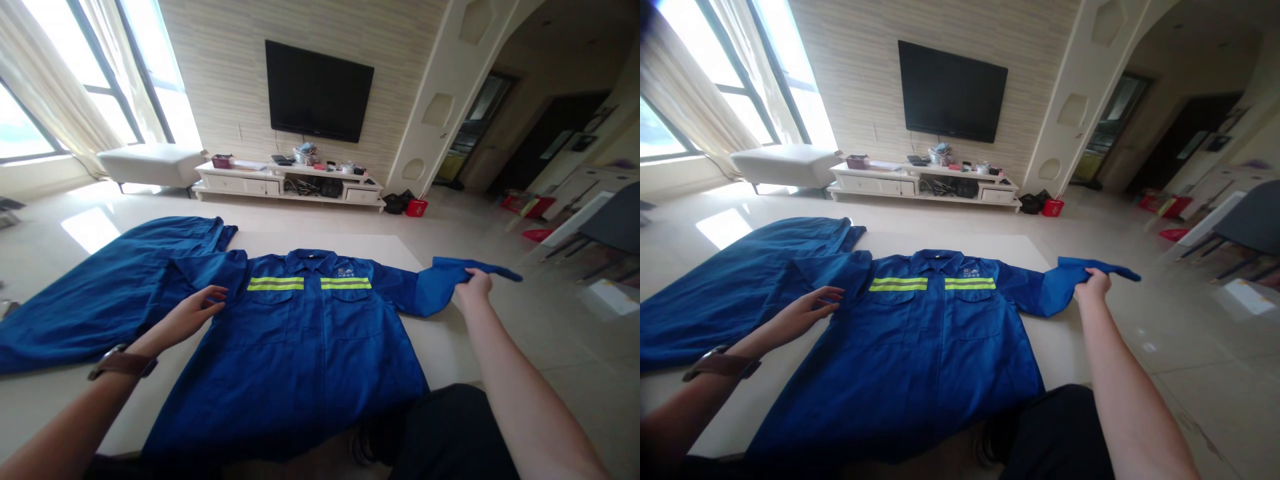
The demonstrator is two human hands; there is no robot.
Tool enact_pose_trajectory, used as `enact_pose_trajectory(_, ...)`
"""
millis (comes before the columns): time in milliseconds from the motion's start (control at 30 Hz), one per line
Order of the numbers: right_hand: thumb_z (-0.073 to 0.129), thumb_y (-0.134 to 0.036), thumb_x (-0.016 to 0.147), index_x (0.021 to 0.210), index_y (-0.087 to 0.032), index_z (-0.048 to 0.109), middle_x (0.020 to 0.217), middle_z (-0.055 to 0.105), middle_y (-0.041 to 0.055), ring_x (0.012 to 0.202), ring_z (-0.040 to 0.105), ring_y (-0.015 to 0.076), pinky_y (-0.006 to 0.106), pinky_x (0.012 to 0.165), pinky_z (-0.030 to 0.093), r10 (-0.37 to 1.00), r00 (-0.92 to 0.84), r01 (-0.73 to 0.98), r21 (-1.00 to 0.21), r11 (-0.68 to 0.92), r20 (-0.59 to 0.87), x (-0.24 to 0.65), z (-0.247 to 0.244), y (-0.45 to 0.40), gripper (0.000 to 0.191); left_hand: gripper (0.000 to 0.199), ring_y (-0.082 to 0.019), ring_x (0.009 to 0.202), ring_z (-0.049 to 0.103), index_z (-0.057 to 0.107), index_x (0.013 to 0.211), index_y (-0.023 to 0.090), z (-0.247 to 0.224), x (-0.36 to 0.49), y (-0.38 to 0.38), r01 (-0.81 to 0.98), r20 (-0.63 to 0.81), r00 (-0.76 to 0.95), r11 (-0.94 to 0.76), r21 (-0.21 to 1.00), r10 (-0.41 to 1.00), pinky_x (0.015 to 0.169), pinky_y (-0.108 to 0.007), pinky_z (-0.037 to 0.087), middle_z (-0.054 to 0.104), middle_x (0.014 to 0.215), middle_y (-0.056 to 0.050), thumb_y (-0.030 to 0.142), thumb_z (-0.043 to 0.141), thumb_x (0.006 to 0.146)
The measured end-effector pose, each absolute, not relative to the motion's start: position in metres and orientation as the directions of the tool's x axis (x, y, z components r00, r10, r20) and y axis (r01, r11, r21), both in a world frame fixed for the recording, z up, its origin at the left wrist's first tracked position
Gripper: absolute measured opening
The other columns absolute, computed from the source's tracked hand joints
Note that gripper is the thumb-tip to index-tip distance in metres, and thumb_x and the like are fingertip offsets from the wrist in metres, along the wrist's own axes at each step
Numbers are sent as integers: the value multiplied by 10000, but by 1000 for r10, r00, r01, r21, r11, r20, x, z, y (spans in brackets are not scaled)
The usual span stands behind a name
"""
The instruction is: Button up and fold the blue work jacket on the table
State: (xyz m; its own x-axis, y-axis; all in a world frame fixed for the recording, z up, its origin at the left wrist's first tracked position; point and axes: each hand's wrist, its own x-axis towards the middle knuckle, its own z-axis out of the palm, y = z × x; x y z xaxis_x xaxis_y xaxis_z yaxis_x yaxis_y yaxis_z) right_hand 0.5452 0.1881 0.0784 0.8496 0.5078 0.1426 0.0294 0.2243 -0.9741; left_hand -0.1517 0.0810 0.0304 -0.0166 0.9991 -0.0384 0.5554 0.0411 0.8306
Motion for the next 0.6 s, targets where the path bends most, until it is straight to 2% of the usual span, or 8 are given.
enact_pose_trajectory(67, 564, -138, 648, 1033, -201, 569, 1020, 667, 22, 987, 673, 189, 337, 903, 584, 551, 800, 71, -950, 303, 236, 493, 99, 202, 390, 670, -310, 1007, 685, 672, 1138, 185, 32, -144, 80, 451, -89, -33, 95, 888, 995, 901, -418, 554, 721, 1099, -118, 632, 748, 644)
enact_pose_trajectory(167, 664, -189, 717, 1233, -196, 561, 1138, 667, 40, 1087, 649, 217, 387, 989, 543, 736, 381, 191, -826, 530, 560, 389, 118, 188, 526, 613, -320, 1139, 658, 631, 1199, 179, 35, -123, 77, 71, -230, -18, 231, 970, 973, 955, -435, 551, 698, 1211, -142, 598, 679, 754)
enact_pose_trajectory(267, 731, -331, 804, 1296, -250, 577, 1169, 687, 44, 1111, 650, 234, 411, 1001, 539, 843, -262, 215, -823, 525, 469, 301, 126, 151, 522, 601, -342, 1215, 626, 578, 1289, 186, 34, -101, 72, -328, -326, 61, 328, 886, 943, 970, -497, 553, 653, 1311, -166, 602, 543, 858)
enact_pose_trajectory(300, 704, -356, 845, 1301, -267, 580, 1203, 680, 40, 1141, 640, 228, 414, 1019, 528, 826, -350, 223, -817, 531, 441, 285, 127, 140, 481, 610, -349, 1225, 621, 553, 1324, 193, 32, -96, 71, -416, -343, 74, 341, 843, 937, 967, -521, 554, 640, 1330, -171, 608, 503, 880)
enact_pose_trajectory(367, 651, -358, 891, 1232, -264, 621, 1210, 675, 39, 1154, 633, 217, 412, 1041, 511, 812, -361, 311, -762, 568, 458, 279, 126, 127, 355, 621, -358, 1212, 630, 501, 1370, 211, 24, -90, 71, -532, -383, 77, 363, 765, 921, 949, -560, 557, 627, 1337, -177, 619, 467, 903)
enact_pose_trajectory(467, 608, -308, 895, 1086, -224, 667, 1150, 683, 57, 1098, 643, 223, 411, 1017, 513, 852, -275, 589, -622, 516, 446, 315, 112, 129, 218, 545, -344, 1144, 666, 507, 1334, 222, 6, -89, 75, -571, -460, 92, 425, 703, 883, 905, -546, 581, 643, 1292, -163, 557, 541, 905)
enact_pose_trajectory(533, 628, -292, 864, 1072, -207, 673, 1148, 683, 80, 1094, 636, 248, 421, 1017, 499, 918, -261, 774, -503, 385, 300, 349, 96, 137, 230, 415, -293, 1068, 696, 553, 1254, 217, -7, -90, 79, -516, -519, 51, 468, 718, 853, 875, -467, 608, 667, 1235, -137, 417, 621, 896)
enact_pose_trajectory(600, 690, -325, 821, 1164, -183, 651, 1201, 668, 122, 1100, 632, 278, 421, 1007, 492, 972, -216, 887, -397, 235, 93, 377, 75, 141, 374, 334, -236, 991, 711, 571, 1190, 213, -20, -89, 83, -457, -549, -30, 477, 751, 836, 860, -393, 618, 680, 1191, -110, 272, 664, 875)
